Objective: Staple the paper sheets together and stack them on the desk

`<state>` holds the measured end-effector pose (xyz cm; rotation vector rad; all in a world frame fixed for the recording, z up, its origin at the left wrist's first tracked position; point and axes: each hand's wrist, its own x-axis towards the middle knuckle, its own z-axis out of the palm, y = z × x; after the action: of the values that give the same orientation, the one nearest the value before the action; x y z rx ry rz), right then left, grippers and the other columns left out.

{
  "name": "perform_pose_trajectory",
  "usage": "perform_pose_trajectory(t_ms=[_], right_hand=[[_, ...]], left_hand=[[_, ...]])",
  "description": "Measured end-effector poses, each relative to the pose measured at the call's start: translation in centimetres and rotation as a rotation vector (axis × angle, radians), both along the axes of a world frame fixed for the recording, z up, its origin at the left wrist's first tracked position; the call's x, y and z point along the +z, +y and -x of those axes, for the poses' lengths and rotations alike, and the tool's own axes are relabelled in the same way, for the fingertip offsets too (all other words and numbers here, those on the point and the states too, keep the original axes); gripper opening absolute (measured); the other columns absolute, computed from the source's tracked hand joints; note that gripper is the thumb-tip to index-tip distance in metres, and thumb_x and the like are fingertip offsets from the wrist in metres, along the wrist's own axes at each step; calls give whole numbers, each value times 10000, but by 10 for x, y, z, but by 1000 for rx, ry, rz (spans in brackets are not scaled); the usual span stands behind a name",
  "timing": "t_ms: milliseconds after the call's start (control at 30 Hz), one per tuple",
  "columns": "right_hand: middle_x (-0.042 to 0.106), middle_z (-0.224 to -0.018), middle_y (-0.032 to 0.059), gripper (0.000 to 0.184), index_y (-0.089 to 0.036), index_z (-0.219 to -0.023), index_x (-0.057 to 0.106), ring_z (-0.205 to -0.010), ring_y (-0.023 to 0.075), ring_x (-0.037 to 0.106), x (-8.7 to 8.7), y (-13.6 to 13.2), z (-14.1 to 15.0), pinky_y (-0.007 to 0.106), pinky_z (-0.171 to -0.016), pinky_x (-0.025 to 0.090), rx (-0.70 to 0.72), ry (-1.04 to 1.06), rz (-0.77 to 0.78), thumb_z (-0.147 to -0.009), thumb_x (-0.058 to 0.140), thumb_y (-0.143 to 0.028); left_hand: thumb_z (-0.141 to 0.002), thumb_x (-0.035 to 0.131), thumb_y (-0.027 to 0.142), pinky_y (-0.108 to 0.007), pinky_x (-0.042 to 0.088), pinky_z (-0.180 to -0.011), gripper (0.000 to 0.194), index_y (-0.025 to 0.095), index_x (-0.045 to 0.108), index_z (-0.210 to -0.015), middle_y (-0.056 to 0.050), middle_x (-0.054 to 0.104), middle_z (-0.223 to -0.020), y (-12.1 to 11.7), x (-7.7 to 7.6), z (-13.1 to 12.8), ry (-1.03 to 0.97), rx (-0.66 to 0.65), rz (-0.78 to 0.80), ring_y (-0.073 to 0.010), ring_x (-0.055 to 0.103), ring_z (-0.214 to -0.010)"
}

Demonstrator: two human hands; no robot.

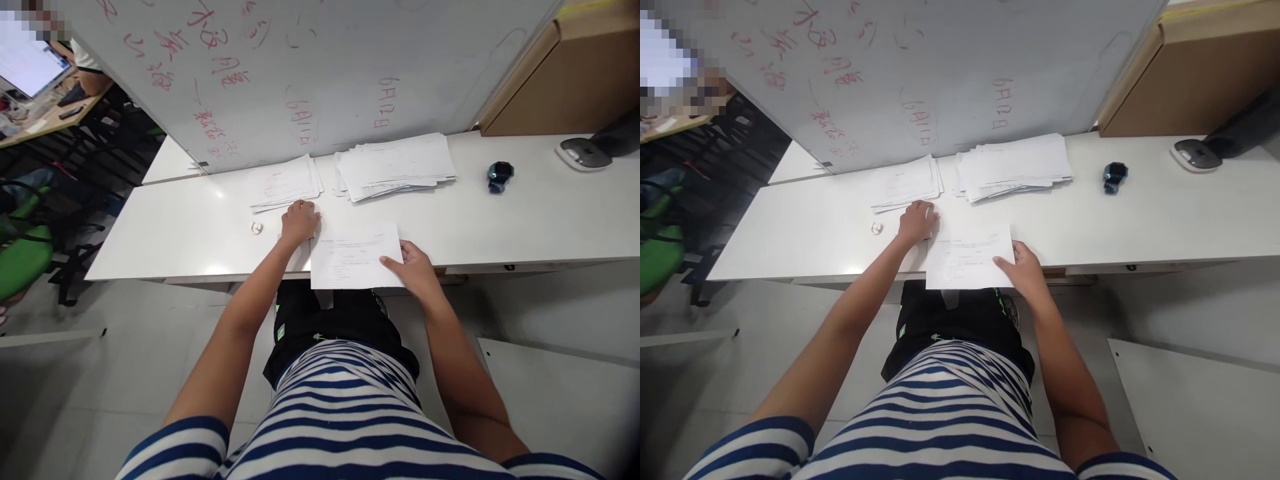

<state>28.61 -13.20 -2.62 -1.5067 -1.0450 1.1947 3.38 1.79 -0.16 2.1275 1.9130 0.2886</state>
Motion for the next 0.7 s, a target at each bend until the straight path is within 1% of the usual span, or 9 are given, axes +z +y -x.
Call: perform_pose_trajectory(t_ms=[200, 300, 367, 467, 533, 600, 633, 700], right_hand=[[657, -1176, 108, 486, -198, -1115, 570, -1074, 268, 620, -4, 1, -1, 443, -930, 479, -9, -4, -6, -683, 732, -351], [662, -1164, 114, 473, -192, -1094, 571, -1056, 267, 628, -4, 3, -1, 436, -925, 480, -4, 8, -7, -674, 733, -339], [662, -1160, 116, 469, -191, -1084, 572, -1052, 269, 629, -4, 4, 0, 435, -919, 482, -2, 11, -8, -668, 733, -336], [659, -1163, 121, 465, -186, -1074, 568, -1063, 269, 623, -4, 5, 1, 437, -922, 476, -4, 3, -15, -664, 727, -336], [654, -1172, 120, 461, -186, -1077, 564, -1077, 267, 614, -2, 4, 2, 436, -930, 469, -5, -18, -21, -669, 717, -338], [649, -1179, 114, 450, -194, -1084, 563, -1083, 266, 609, 1, 2, 2, 435, -928, 468, 6, -61, -21, -686, 700, -353], [647, -1181, 109, 438, -199, -1089, 564, -1081, 266, 608, 3, -1, 2, 436, -923, 470, 9, -88, -20, -702, 684, -367], [645, -1178, 103, 415, -213, -1109, 562, -1072, 269, 609, 6, -8, 1, 444, -914, 473, -12, -146, -22, -748, 638, -402]], left_hand=[[-874, 447, 423, -466, 368, -984, 286, 277, 608, -1060, -56, 540, -1276, 3, 1, 5, -150, 26, 25, -279, 480, -1182], [-862, 472, 435, -458, 387, -965, 292, 258, 627, -1036, -64, 578, -1238, 3, 5, 7, -224, 51, 27, -277, 515, -1136], [-860, 468, 464, -433, 403, -951, 325, 246, 629, -1038, -59, 612, -1192, 2, 11, 11, -322, 42, 53, -264, 538, -1103], [-884, 405, 509, -363, 438, -920, 400, 216, 615, -1056, -48, 646, -1135, -6, 26, 20, -546, -51, 94, -220, 577, -1046], [-911, 344, 518, -341, 444, -915, 439, 206, 594, -1094, -52, 641, -1153, -17, 34, 28, -623, -86, 22, -203, 583, -1047], [-930, 311, 515, -353, 421, -951, 449, 223, 572, -1149, -54, 617, -1208, -31, 36, 37, -569, -86, -115, -209, 551, -1114], [-929, 324, 516, -368, 400, -980, 445, 231, 568, -1169, -56, 604, -1233, -39, 34, 41, -502, -94, -168, -221, 525, -1157], [-901, 405, 526, -400, 360, -1023, 447, 224, 572, -1186, -74, 594, -1251, -55, 25, 49, -365, -120, -206, -251, 488, -1204]])
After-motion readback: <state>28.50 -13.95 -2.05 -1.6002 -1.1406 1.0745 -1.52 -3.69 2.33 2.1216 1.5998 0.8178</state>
